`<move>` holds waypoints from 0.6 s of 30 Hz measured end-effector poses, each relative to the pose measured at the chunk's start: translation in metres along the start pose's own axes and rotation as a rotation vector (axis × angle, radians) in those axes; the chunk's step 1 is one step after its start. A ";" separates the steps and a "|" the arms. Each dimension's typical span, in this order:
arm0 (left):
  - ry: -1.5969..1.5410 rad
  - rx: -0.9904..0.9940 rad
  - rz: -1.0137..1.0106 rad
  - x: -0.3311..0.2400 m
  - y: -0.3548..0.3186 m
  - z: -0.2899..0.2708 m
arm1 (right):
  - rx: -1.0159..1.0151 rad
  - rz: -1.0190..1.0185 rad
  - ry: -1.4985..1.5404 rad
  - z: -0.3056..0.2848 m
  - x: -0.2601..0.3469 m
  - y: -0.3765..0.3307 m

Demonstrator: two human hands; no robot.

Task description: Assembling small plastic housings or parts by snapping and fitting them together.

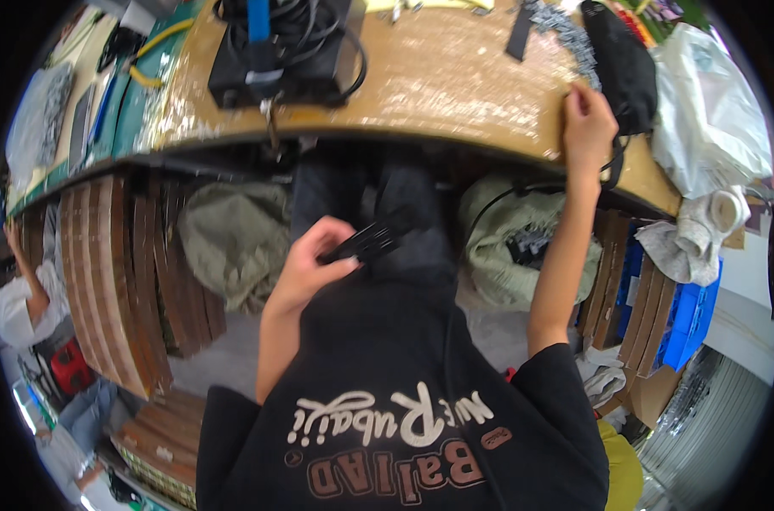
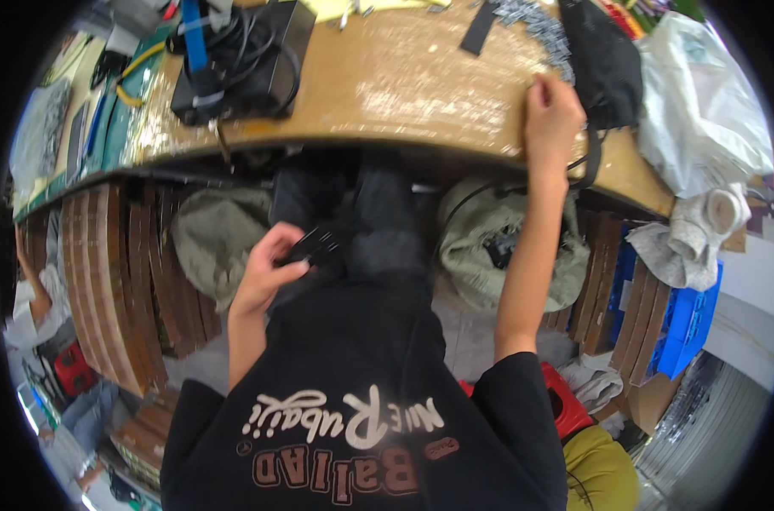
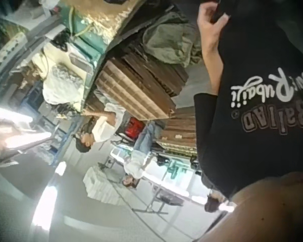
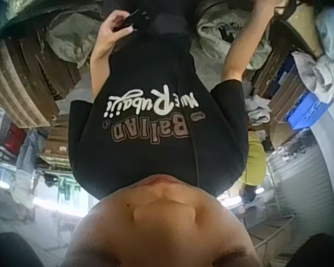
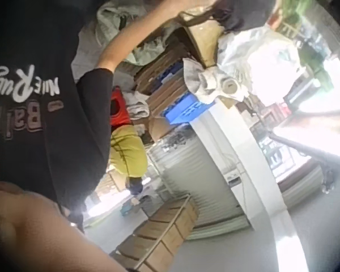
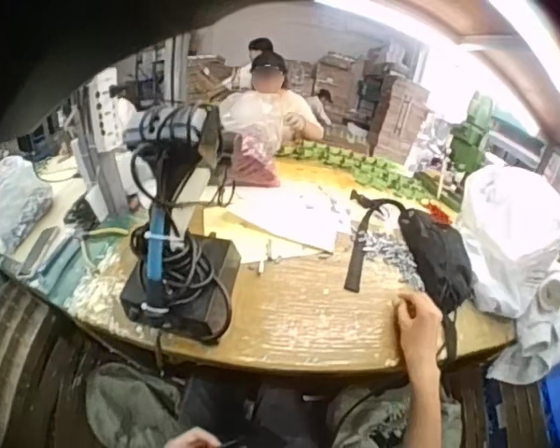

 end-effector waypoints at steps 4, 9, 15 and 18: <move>-0.184 -0.023 0.038 0.000 0.020 0.020 | -0.011 -0.001 -0.022 -0.001 -0.003 0.008; -0.135 -0.079 0.075 -0.002 0.017 0.031 | 0.156 0.078 -0.033 0.011 -0.012 0.015; -0.414 -0.114 0.052 0.010 0.015 0.040 | 0.161 0.097 0.142 0.003 0.003 -0.009; -0.185 -0.160 0.043 0.003 0.014 0.036 | 0.215 0.169 0.698 0.003 0.034 -0.049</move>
Point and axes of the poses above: each hand's wrist, its own y-axis towards the middle knuckle, its own z-axis out of the palm, x = y × z, the point moved 9 cm from there along y, towards the middle knuckle, and after that the axes turned 15 degrees about x, right-handed, at the moved point
